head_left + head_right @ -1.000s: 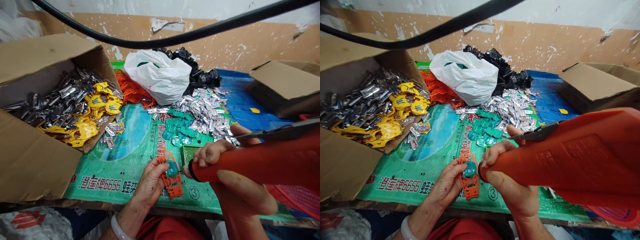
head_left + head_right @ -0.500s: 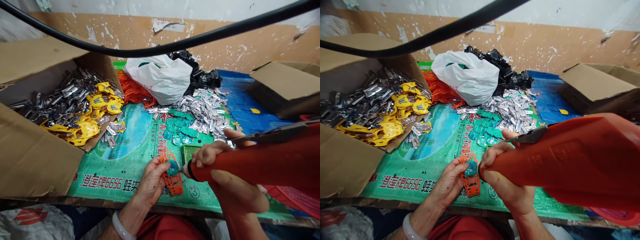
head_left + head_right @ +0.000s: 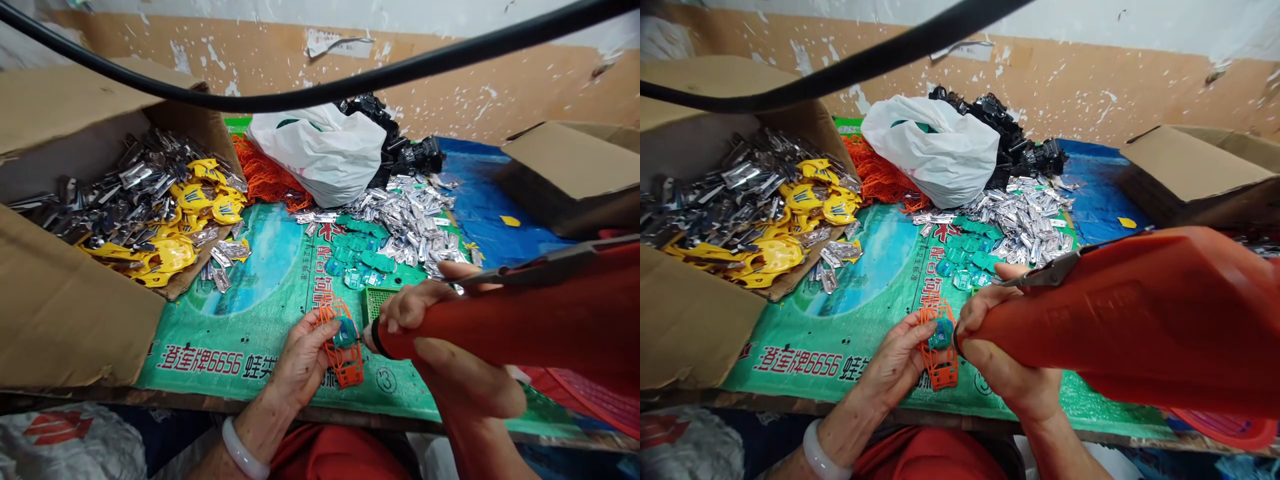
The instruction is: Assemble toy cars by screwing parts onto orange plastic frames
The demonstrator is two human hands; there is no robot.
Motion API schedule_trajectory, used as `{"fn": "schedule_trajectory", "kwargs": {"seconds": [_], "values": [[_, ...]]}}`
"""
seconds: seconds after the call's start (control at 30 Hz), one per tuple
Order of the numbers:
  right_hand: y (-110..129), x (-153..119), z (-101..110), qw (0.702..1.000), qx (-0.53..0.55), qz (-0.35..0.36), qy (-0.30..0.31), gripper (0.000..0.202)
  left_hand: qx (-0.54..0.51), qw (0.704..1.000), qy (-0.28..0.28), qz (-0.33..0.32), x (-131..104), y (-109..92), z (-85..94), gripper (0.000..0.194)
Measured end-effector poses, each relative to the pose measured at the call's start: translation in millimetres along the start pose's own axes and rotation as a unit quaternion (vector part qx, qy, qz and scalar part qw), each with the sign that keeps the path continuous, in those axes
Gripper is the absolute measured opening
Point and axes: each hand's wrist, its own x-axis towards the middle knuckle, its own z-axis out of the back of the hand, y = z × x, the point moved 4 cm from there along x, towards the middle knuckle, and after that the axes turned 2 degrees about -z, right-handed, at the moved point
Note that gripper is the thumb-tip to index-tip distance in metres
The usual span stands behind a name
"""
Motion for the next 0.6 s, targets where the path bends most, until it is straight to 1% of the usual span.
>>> {"fn": "schedule_trajectory", "kwargs": {"seconds": [0.13,0.27,0.33,0.47,0.53,0.6], "values": [[1.1,-1.4,-2.6,1.000,0.003,0.009,0.001,0.048,-0.007,1.000,0.000,0.004,0.4,-0.3,0.2,0.028],[7.5,4.8,0.3,1.000,0.011,0.026,0.003,0.052,-0.026,0.999,0.018,0.006,1.3,0.0,1.2,0.025],[11.3,13.7,7.9,0.999,0.010,0.041,-0.030,0.054,-0.019,1.000,0.017,0.008,1.4,0.2,2.6,0.025],[14.2,35.3,31.3,0.982,-0.022,0.092,-0.161,0.056,0.001,1.000,0.005,0.016,0.7,0.4,5.1,0.028],[9.1,43.4,39.7,0.975,-0.050,0.098,-0.191,0.044,0.007,1.000,0.003,0.016,0.3,0.4,5.8,0.029],[0.0,48.2,43.6,0.978,-0.064,0.084,-0.183,0.026,0.013,1.000,0.003,0.018,-0.1,0.5,6.5,0.030]]}}
